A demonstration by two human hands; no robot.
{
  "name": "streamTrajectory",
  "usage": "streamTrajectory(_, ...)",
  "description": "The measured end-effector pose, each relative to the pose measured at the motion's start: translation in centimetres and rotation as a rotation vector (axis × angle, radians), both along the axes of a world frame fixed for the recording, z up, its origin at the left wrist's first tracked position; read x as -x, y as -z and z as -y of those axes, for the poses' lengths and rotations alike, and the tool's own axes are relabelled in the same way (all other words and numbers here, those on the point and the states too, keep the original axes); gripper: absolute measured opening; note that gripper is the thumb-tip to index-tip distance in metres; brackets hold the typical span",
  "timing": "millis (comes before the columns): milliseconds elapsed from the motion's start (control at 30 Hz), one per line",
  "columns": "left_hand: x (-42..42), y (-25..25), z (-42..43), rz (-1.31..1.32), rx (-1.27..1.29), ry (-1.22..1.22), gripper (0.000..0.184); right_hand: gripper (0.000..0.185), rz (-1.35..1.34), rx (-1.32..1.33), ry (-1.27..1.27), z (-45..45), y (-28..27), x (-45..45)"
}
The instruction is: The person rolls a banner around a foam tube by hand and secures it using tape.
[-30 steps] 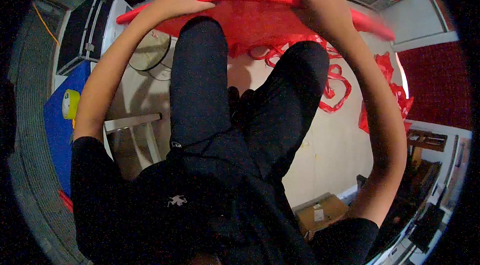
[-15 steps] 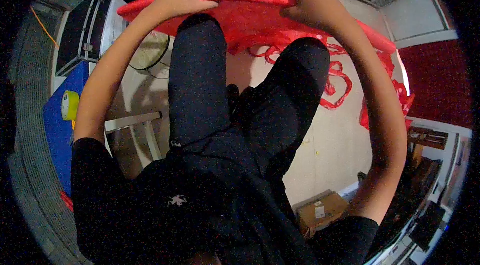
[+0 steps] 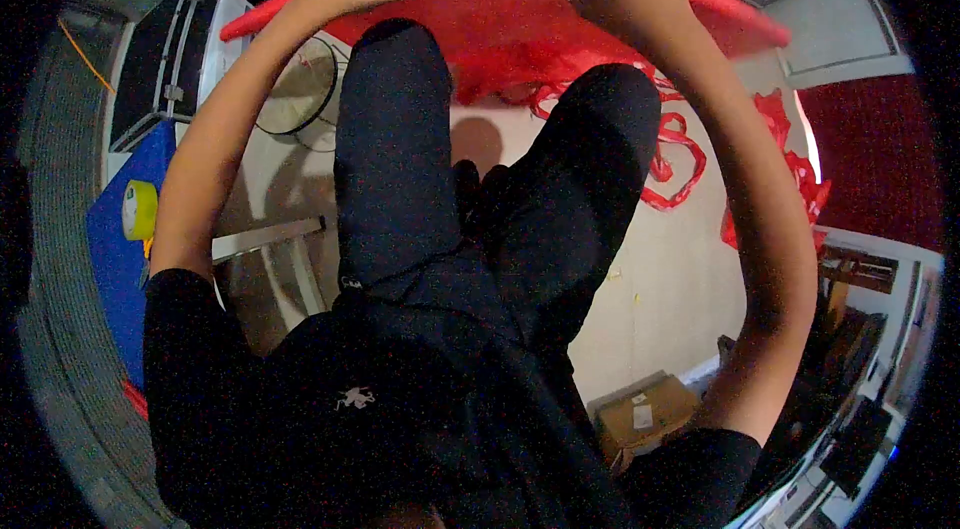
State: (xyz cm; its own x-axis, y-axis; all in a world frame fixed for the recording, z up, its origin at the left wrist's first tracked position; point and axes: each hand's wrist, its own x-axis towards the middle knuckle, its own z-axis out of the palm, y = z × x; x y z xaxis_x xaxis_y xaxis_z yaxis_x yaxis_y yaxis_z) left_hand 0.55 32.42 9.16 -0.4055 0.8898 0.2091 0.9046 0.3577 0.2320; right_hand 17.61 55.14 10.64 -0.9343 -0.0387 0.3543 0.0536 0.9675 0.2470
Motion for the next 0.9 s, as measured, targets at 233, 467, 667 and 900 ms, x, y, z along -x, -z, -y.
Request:
streamTrajectory(233, -0.2, -0.1, -0.1, 0.060, -0.043, 0.001, 0.042, 0.026, 0.058, 0.054, 0.116, 1.9, -1.6, -0.1)
streamTrajectory(467, 0.8, 1.6, -0.3, -0.162, -0.395, 0.180, 0.041, 0.036, 0.237, 0.091, 0.121, -0.8, -0.2, 0.9)
streamTrajectory(667, 0.4, 0.8, -0.4, -0.022, -0.118, -0.015, 0.035, 0.025, 0.629, 0.363, 0.347, 2.0, -4.3, 1.2)
streamTrajectory(900, -0.1, 1.2, -0.2, -0.100, -0.139, -0.108, 0.033, 0.021, 0.197, 0.200, 0.151, 1.2, -1.7, 0.7)
